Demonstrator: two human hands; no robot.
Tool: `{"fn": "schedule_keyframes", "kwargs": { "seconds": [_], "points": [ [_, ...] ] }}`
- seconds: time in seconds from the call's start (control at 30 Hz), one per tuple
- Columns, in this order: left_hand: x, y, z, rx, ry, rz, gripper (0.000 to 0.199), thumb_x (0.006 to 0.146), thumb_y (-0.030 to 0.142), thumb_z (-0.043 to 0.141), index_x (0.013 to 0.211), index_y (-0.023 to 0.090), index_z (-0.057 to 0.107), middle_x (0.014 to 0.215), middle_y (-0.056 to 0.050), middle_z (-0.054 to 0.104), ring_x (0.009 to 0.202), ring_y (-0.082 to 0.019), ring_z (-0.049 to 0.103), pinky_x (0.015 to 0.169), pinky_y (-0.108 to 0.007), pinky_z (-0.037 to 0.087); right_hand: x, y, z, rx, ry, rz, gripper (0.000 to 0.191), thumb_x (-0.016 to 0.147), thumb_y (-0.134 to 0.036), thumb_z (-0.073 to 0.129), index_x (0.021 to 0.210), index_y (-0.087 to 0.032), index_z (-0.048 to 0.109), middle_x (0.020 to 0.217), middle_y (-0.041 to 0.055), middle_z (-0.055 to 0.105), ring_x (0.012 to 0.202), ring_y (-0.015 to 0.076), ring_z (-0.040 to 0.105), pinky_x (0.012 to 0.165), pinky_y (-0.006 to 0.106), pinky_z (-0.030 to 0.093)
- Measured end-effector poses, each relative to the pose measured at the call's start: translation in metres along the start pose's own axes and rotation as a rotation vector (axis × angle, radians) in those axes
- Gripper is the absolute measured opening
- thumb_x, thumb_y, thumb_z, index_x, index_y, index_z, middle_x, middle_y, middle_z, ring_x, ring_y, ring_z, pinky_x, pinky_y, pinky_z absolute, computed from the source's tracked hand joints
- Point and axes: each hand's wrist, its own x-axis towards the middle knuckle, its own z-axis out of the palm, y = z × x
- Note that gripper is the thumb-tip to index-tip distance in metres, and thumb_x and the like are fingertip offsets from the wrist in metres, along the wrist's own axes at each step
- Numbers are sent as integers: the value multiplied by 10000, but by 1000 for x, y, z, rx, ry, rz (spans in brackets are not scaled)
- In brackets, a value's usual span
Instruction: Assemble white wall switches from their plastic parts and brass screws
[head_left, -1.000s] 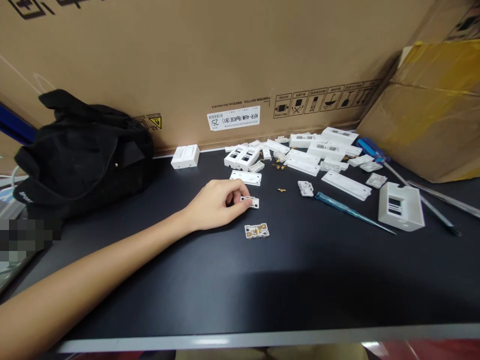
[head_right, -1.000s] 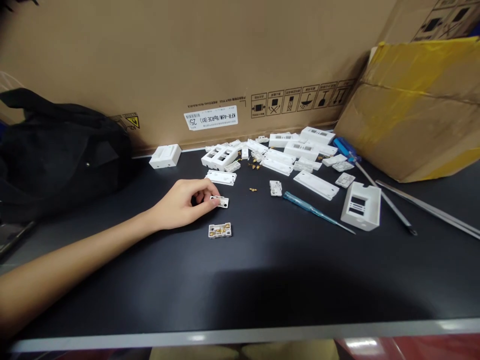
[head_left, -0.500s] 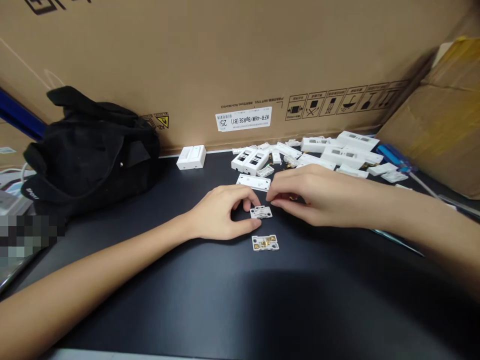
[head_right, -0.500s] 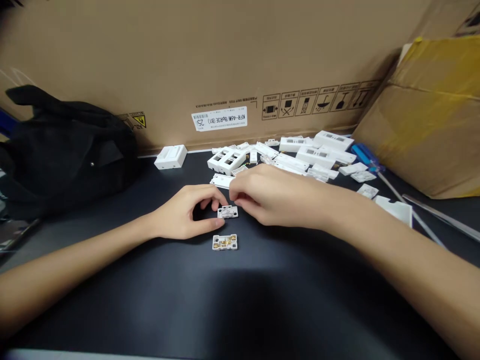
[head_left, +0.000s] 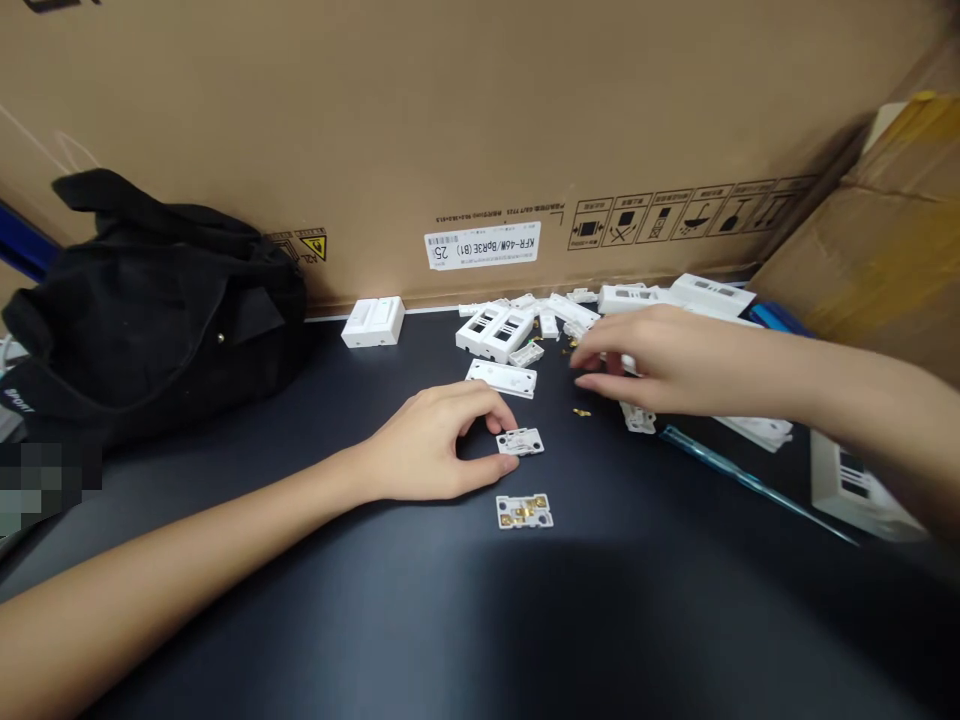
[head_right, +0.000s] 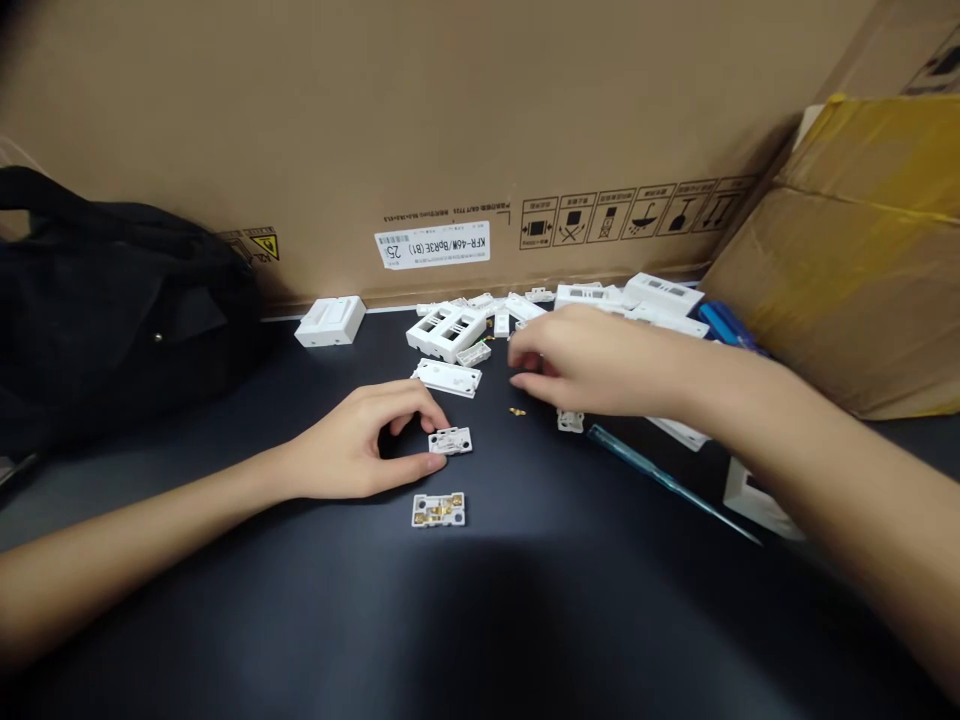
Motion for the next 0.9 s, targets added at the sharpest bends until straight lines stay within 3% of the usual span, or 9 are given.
{"fn": "schedule_keyframes", "kwargs": {
  "seconds": [0.17,0.37,0.57,0.7,0.9],
  "points": [
    [1,0,0,11,7,-7,249,833,344,764,1034,218,686,932,20,653,731,-117,504,694,-255,409,32,-25,9,58,9,-181,200,929,-270,569,1001,-202,743,1068,87,725,910,218,655,766,329,447],
    [1,-2,0,-12,23,-4,269,840,386,782,1021,214,681,729,60,525,668,-107,492,649,-246,390,38,-34,11,-27,-15,-74,184,917,-317,588,815,-195,679,943,73,710,779,192,619,656,297,368],
    [1,-5,0,-41,37,38,233,870,365,768,1021,214,674,735,63,559,662,-91,522,652,-229,409,25,-27,7,-92,116,-117,149,857,-318,614,927,-227,708,880,52,695,730,199,597,629,293,342],
    [0,-5,0,-69,55,63,246,871,345,781,1031,209,651,780,65,589,672,-75,535,665,-210,433,4,-25,8,48,208,-237,207,909,-326,576,1018,-235,726,895,45,697,705,183,609,634,299,392],
    [0,-5,1,-90,74,114,234,890,293,774,1057,206,635,906,54,673,683,-57,545,688,-192,454,-14,-27,20,154,147,-307,287,945,-284,577,1164,-293,762,1032,57,710,726,164,650,649,295,441]
  ]
}}
